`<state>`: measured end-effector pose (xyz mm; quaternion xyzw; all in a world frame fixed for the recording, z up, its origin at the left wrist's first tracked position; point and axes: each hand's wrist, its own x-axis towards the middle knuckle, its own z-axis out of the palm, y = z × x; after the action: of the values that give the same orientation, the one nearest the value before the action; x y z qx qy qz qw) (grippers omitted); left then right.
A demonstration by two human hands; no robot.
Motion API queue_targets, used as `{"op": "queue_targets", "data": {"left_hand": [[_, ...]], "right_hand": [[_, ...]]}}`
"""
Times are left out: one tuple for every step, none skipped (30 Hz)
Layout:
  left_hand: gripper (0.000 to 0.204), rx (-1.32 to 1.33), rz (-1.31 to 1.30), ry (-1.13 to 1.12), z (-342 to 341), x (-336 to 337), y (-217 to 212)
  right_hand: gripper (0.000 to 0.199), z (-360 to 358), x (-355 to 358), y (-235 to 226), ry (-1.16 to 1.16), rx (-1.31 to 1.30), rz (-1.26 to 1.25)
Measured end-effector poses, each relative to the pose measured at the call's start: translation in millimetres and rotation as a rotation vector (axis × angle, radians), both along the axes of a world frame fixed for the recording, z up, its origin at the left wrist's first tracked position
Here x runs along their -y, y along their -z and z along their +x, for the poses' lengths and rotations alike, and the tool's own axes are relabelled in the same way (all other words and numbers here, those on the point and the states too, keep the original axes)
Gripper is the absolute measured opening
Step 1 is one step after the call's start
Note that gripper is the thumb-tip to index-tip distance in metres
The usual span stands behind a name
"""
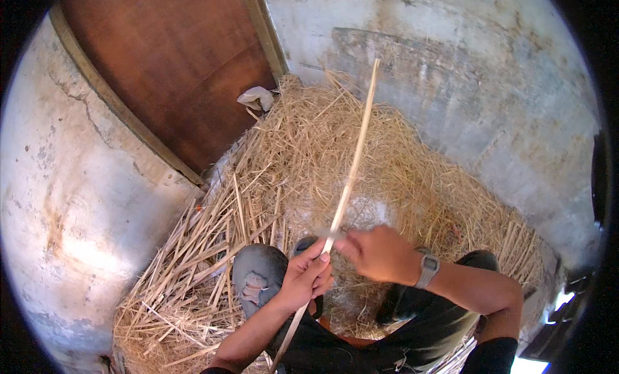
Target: The person shaves a long thin wood strip using a machete and then a smaller knife, working while sitting on a straw-covered floor.
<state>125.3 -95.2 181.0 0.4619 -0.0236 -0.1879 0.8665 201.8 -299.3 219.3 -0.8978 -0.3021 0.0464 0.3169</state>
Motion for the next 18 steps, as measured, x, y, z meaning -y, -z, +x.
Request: {"op": "queue_targets", "data": {"left_hand": [[0.045,0.046,0.067,-0.001,1.0,-1.5,4.0],[0.045,0.048,0.067,0.001,0.6,-1.5,5.8],[0.047,0.092,0.145,-0.039,0.0,-1.1,7.0],[0.048,0.108,0.185,-0.065,-1.7,-0.8,6.8],[0.049,0.126,0.227,-0.087,-1.6,-1.1,7.0],[0.051,0.107,0.217,-0.096,0.9,-0.2,3.5],[0.053,0.088,0.206,-0.104,2.3,0.3,1.6],[0.053,0.088,0.206,-0.104,-1.4,-1.1,4.6],[0.053,0.076,0.194,-0.068,-8.5,-5.9,7.5],[0.054,0.071,0.178,-0.027,-12.2,-8.2,8.5],[0.054,0.078,0.176,-0.014,-11.9,-6.9,6.7],[0.055,0.106,0.167,0.017,-12.8,-5.5,5.0],[0.055,0.134,0.153,0.040,-13.4,-4.7,5.9],[0.056,0.119,0.135,0.028,-12.3,-5.3,9.8],[0.056,0.121,0.130,0.025,-10.3,-5.7,9.0],[0.057,0.158,0.192,0.014,-7.3,-5.0,7.0],[0.057,0.194,0.263,-0.007,-7.0,-6.1,3.5],[0.057,0.163,0.265,-0.023,-8.0,-6.6,1.4]], "right_hand": [[0.043,-8.9,-6.9,5.0,-0.048,0.037,-0.015],[0.044,-12.9,-9.8,7.5,-0.096,0.074,-0.031],[0.044,-10.6,-8.3,6.4,-0.093,0.077,-0.032],[0.044,-5.1,-6.6,5.7,-0.110,0.122,-0.071],[0.044,1.4,-4.4,5.0,-0.126,0.169,-0.111],[0.044,8.7,-1.9,5.3,-0.127,0.169,-0.110],[0.046,18.1,1.5,6.8,-0.006,0.170,-0.119],[0.049,29.7,6.6,8.3,0.115,0.171,-0.129],[0.051,47.2,15.6,8.6,0.173,0.196,-0.055],[0.053,66.7,30.7,6.3,0.236,0.226,0.015],[0.054,87.9,51.2,0.1,0.348,0.276,0.048],[0.055,100.9,65.1,-3.4,0.452,0.322,0.081],[0.055,99.5,69.6,-8.9,0.450,0.325,0.077],[0.053,95.7,74.2,-18.9,0.468,0.309,0.114],[0.051,94.2,76.0,-25.0,0.486,0.292,0.152],[0.051,88.6,74.8,-21.0,0.488,0.290,0.145],[0.049,76.6,66.2,-13.9,0.420,0.301,0.139],[0.046,64.4,55.9,-7.4,0.350,0.312,0.134]]}}
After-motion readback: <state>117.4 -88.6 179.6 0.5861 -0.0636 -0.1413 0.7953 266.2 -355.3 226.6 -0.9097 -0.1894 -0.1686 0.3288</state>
